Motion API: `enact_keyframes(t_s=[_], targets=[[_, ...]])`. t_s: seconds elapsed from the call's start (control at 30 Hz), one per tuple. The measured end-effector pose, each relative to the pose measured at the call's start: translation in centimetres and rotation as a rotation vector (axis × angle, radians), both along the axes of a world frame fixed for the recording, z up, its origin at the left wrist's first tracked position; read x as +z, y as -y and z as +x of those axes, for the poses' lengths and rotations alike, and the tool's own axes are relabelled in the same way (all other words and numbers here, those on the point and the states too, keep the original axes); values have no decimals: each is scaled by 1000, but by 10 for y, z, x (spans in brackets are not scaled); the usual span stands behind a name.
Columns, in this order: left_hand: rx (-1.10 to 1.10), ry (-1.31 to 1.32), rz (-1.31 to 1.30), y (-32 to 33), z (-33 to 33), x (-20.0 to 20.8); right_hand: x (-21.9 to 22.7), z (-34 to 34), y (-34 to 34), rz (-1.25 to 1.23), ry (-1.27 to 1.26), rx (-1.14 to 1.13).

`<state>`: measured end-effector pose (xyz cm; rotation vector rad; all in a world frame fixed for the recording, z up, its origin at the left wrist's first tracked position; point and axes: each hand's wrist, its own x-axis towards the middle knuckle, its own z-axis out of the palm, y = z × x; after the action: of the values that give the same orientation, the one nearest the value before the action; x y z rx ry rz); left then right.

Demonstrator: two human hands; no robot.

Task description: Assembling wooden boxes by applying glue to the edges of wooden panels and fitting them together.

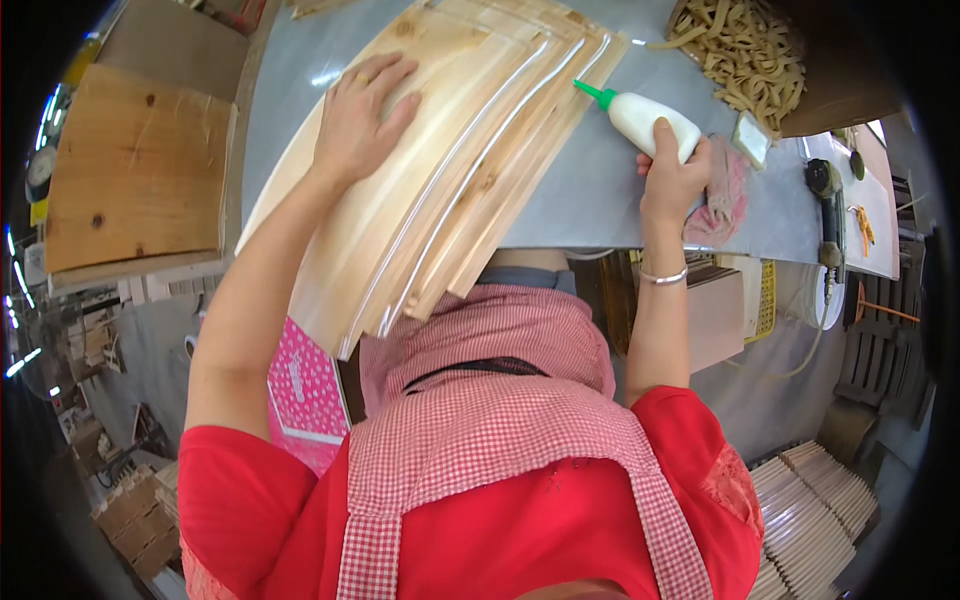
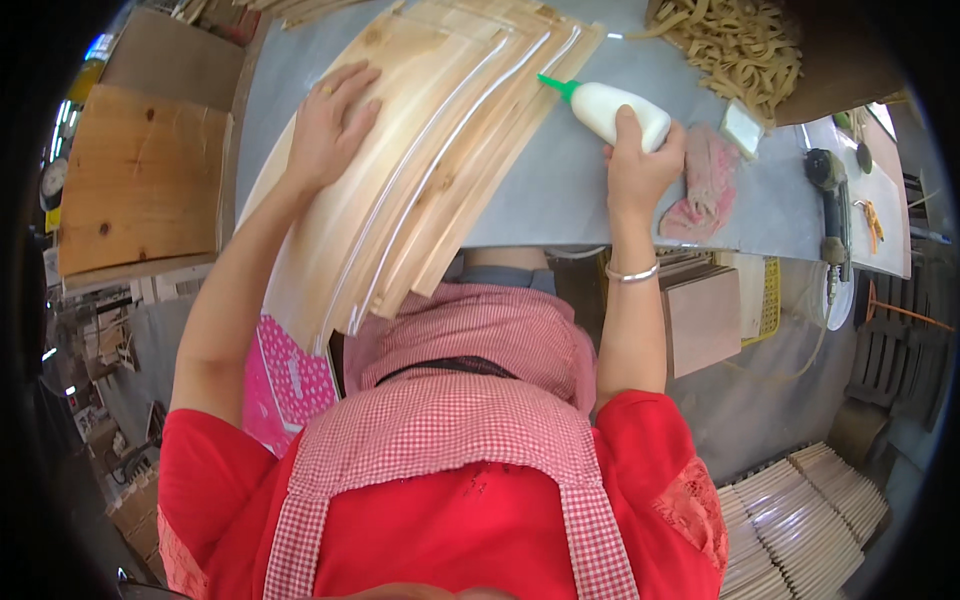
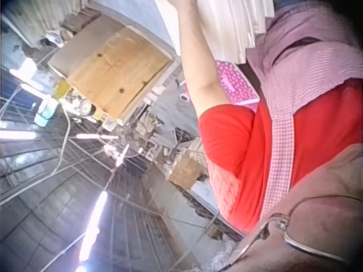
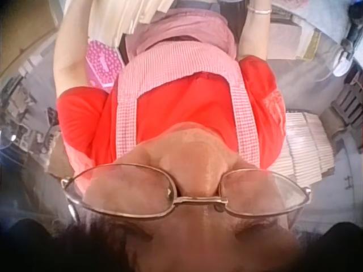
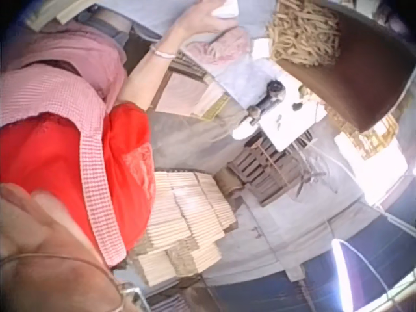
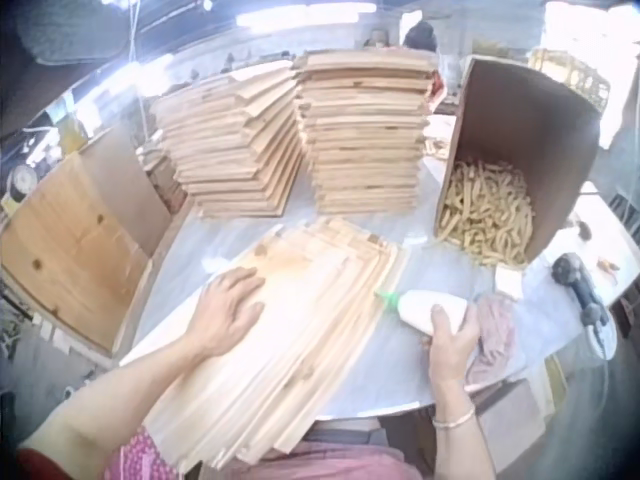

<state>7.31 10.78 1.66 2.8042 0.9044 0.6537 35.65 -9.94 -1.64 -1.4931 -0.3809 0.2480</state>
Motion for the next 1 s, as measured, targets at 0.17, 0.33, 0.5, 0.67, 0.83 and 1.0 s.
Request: enact_keyframes(t_s=[0.17, 0.33, 0.5, 0.67, 0.83, 1.0], targets=[[-19, -1, 146, -5, -2, -6, 4, -56, 46, -38, -52, 194], [19, 9, -89, 18, 4, 23, 5, -109, 93, -105, 0, 400], [-20, 50, -89, 19, 1, 19, 5, -150, 126, -99, 139, 632], [-4, 45, -66, 20, -4, 17, 9, -155, 131, -90, 113, 616], [66, 15, -70, 18, -8, 19, 6, -168, 125, -120, 164, 718], [335, 603, 47, 14, -94, 44, 12, -166, 131, -53, -50, 663]])
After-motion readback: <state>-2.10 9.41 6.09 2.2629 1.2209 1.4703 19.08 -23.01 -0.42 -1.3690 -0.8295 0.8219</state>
